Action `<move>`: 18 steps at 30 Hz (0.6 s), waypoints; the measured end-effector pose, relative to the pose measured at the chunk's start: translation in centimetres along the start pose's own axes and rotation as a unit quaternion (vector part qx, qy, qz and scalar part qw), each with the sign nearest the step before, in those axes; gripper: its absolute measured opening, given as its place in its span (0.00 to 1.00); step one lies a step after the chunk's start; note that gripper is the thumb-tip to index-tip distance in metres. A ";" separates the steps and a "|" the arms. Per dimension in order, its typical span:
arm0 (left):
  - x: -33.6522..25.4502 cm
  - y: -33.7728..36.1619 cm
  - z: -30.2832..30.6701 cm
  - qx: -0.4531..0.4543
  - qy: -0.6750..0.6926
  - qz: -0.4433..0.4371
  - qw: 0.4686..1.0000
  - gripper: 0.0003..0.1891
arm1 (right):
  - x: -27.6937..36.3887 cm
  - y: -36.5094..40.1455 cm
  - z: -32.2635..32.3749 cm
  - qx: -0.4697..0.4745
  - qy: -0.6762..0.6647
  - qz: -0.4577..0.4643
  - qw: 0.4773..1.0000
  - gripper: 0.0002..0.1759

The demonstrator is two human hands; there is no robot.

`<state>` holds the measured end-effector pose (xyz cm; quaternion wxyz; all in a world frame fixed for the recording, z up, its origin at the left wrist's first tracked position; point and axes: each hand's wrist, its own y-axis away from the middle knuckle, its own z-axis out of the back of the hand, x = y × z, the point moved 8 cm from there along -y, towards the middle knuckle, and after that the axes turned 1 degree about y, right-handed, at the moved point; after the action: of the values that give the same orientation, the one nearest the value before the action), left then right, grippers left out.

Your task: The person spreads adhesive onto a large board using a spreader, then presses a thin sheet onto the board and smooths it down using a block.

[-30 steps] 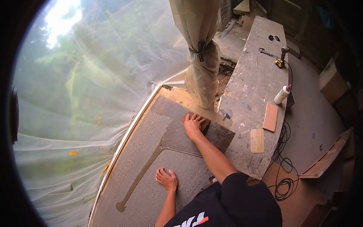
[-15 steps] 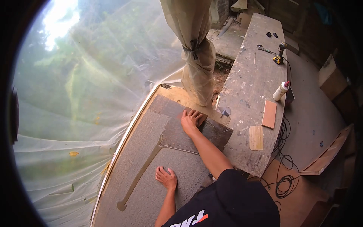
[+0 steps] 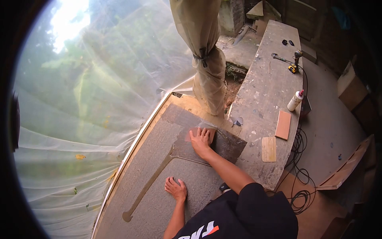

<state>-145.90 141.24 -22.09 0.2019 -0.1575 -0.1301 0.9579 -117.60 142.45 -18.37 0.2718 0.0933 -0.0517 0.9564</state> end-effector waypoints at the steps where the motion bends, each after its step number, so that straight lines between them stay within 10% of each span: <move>1: 0.0 -0.1 -0.1 -0.001 0.002 -0.002 1.000 0.23 | 0.8 1.6 0.8 -0.023 0.015 0.051 0.998 0.26; 6: 0.0 0.0 0.2 0.008 0.006 0.007 1.000 0.23 | -1.2 8.0 0.5 -0.107 0.102 0.208 0.967 0.24; 8: -0.1 -0.3 0.4 0.003 0.006 0.012 1.000 0.23 | -2.1 7.5 1.3 0.044 0.055 0.230 0.971 0.19; 18: 0.1 0.0 0.6 -0.011 0.032 0.000 0.999 0.23 | 0.9 -8.2 2.9 0.121 0.042 0.371 0.920 0.26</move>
<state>-146.22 141.16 -21.61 0.2045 -0.1899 -0.1347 0.9508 -113.59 149.46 -14.94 -0.1137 0.0599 0.0452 0.9907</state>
